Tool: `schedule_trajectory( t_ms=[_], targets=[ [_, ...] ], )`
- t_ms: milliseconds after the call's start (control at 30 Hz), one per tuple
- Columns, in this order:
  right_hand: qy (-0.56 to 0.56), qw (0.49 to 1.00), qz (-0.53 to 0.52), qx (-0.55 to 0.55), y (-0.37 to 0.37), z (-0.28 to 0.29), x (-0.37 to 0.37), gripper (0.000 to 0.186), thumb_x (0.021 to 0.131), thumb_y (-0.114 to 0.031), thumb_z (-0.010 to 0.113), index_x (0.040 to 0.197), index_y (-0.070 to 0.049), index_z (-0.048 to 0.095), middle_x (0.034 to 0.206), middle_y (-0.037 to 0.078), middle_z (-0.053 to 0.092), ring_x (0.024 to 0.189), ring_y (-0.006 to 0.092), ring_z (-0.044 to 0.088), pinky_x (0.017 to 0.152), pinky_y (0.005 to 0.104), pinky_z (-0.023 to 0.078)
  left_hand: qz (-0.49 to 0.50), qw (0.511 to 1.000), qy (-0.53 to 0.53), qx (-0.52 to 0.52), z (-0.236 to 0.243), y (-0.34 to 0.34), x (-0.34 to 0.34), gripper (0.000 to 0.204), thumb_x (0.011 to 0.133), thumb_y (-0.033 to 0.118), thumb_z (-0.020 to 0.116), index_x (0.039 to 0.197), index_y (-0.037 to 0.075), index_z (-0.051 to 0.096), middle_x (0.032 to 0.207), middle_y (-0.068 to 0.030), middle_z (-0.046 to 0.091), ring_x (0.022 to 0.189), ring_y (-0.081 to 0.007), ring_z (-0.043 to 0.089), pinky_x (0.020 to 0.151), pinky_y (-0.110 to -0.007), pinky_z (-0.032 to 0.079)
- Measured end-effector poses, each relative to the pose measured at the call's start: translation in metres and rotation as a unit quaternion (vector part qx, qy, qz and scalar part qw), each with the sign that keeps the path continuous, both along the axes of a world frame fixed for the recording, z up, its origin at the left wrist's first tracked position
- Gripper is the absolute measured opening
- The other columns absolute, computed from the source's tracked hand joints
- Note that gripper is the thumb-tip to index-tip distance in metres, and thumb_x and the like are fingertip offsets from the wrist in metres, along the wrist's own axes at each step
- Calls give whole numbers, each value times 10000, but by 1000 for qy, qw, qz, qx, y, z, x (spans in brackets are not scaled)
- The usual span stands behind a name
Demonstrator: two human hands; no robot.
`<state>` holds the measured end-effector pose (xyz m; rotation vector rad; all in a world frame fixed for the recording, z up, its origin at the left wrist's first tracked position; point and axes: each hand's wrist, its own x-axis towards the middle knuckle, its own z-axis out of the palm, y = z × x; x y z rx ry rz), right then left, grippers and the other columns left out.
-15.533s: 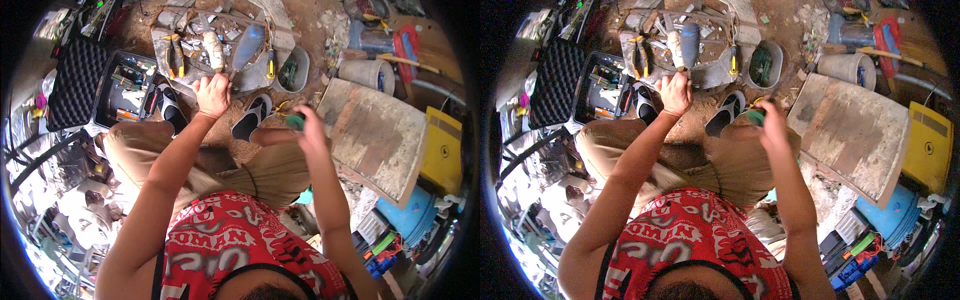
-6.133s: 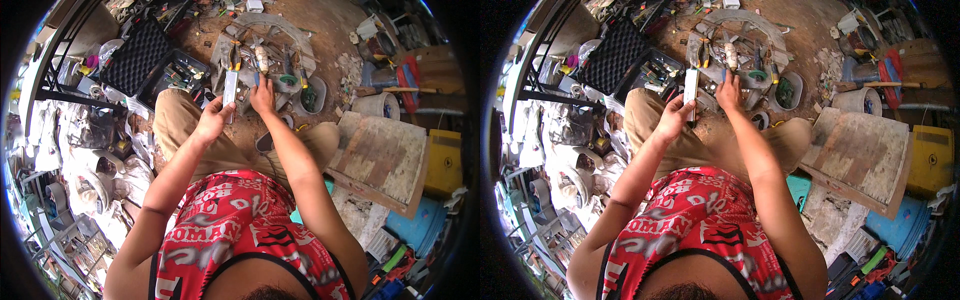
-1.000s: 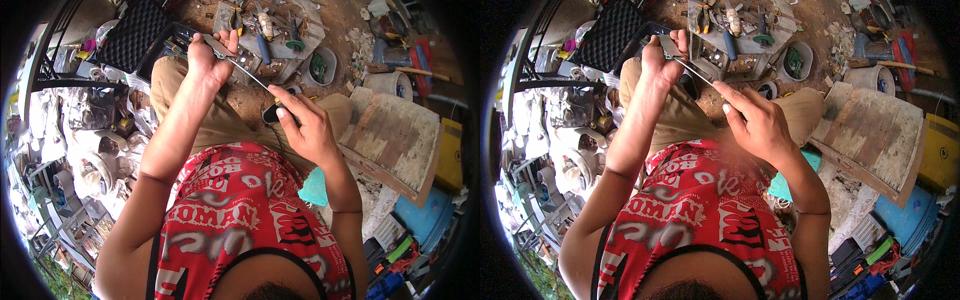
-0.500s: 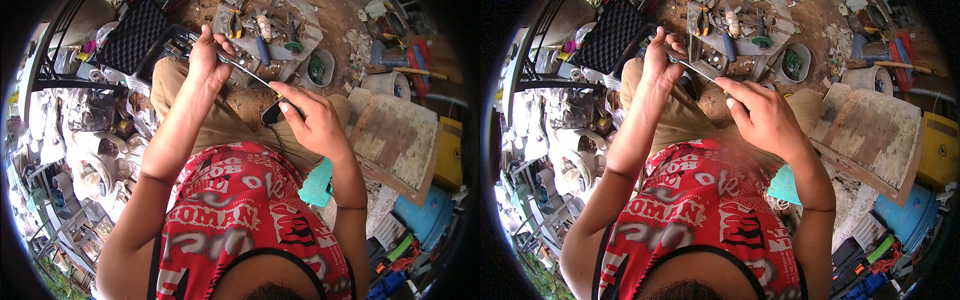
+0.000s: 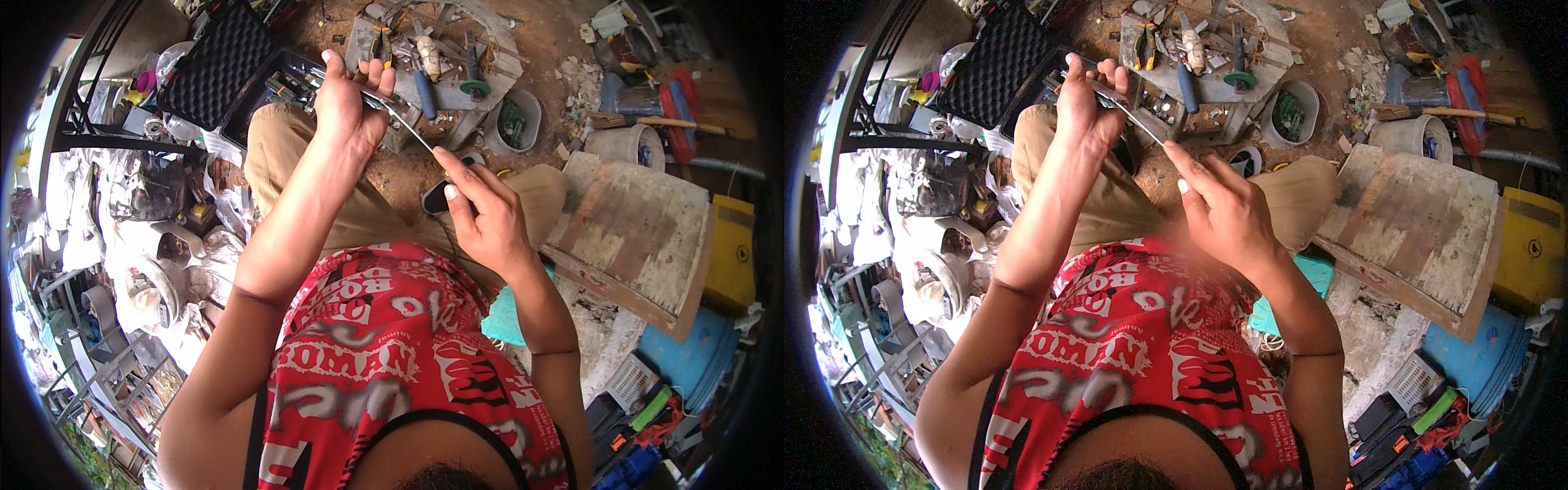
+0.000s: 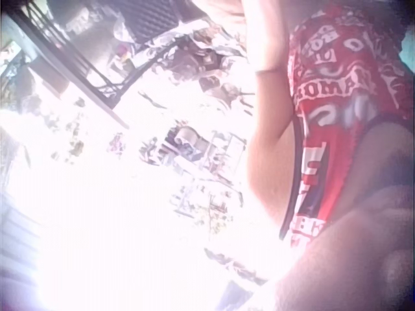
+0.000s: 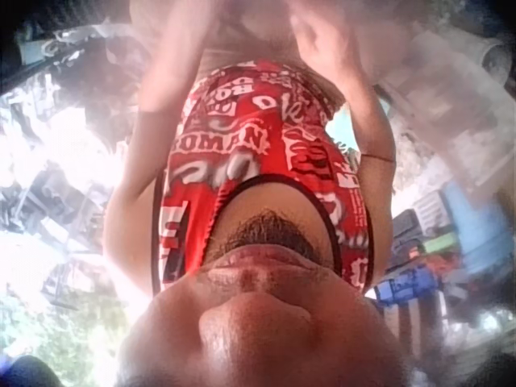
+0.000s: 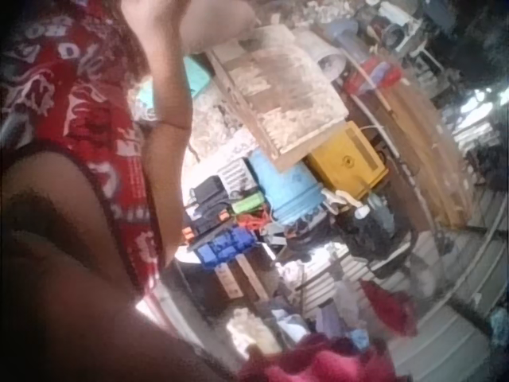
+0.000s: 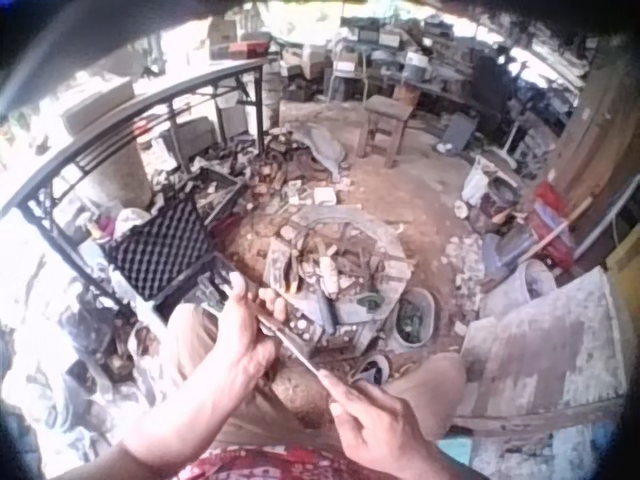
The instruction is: The person sits and uses a screwdriver and pliers to disassemble several electronic parts, including a white plastic casing, a green circuit board, and an orange component.
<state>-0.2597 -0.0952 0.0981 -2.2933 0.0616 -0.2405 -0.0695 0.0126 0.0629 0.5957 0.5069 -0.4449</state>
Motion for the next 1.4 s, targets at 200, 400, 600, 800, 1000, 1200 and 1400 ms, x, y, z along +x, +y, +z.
schedule_trajectory(
  t_ms=[200, 400, 600, 800, 1000, 1200, 1400],
  targets=[
    [-92, 995, 1, 25, -8, -22, -4, 366, 889, -75, 555, 1251, -27, 538, 972, 141, 630, 808, 272, 624, 690, 355, 500, 22, 1000, 15, -13, 6, -2, 1, 477, 964, 498, 422, 1031, 25, 399, 877, -88, 492, 842, -237, 598, 803, -436, 553],
    [-53, 978, -66, 192, 2, -31, 26, 383, 848, -223, 701, 1096, -29, 483, 876, 26, 609, 647, 97, 539, 601, 264, 463, -94, 988, -115, 31, -4, -1, -29, 434, 941, 517, 476, 948, 88, 419, 913, -108, 556, 858, -256, 613, 787, -418, 552],
    [-5, 993, -28, 113, -1, -30, 45, 486, 771, -253, 782, 1103, -46, 494, 929, 90, 627, 914, 223, 627, 782, 335, 501, -181, 967, -162, 83, -13, 1, -49, 429, 958, 472, 467, 1049, 70, 350, 844, -123, 563, 679, -227, 649, 534, -334, 588],
    [19, 955, -27, 295, -2, -41, 36, 406, 751, -105, 788, 1031, -32, 503, 960, 76, 646, 847, 138, 623, 780, 307, 501, -156, 941, -275, 121, -17, -3, -64, 356, 955, 387, 527, 1033, 77, 369, 893, -152, 617, 731, -230, 665, 585, -340, 584],
    [44, 949, -58, 307, 2, -36, 31, 432, 729, -96, 797, 1050, -27, 516, 998, 87, 673, 893, 175, 663, 787, 298, 496, -150, 902, -400, 62, -33, 3, -66, 433, 943, 348, 559, 1119, 95, 255, 952, -156, 561, 872, -281, 654, 735, -394, 574],
    [12, 942, -62, 330, 4, -41, 26, 438, 712, -65, 797, 1035, -34, 504, 970, 72, 662, 914, 146, 623, 813, 302, 478, -165, 870, -463, 24, -39, 6, -66, 584, 857, 410, 664, 1121, 105, 242, 1001, -170, 561, 880, -266, 644, 749, -395, 569],
    [-26, 969, -6, 247, -5, -44, 26, 391, 794, 9, 717, 1049, -43, 424, 976, 75, 581, 792, 79, 582, 635, 204, 497, -173, 880, -443, 0, -35, 7, -68, 646, 832, 459, 659, 1181, 95, 256, 1020, -176, 594, 884, -275, 660, 753, -393, 570]
  ],
)
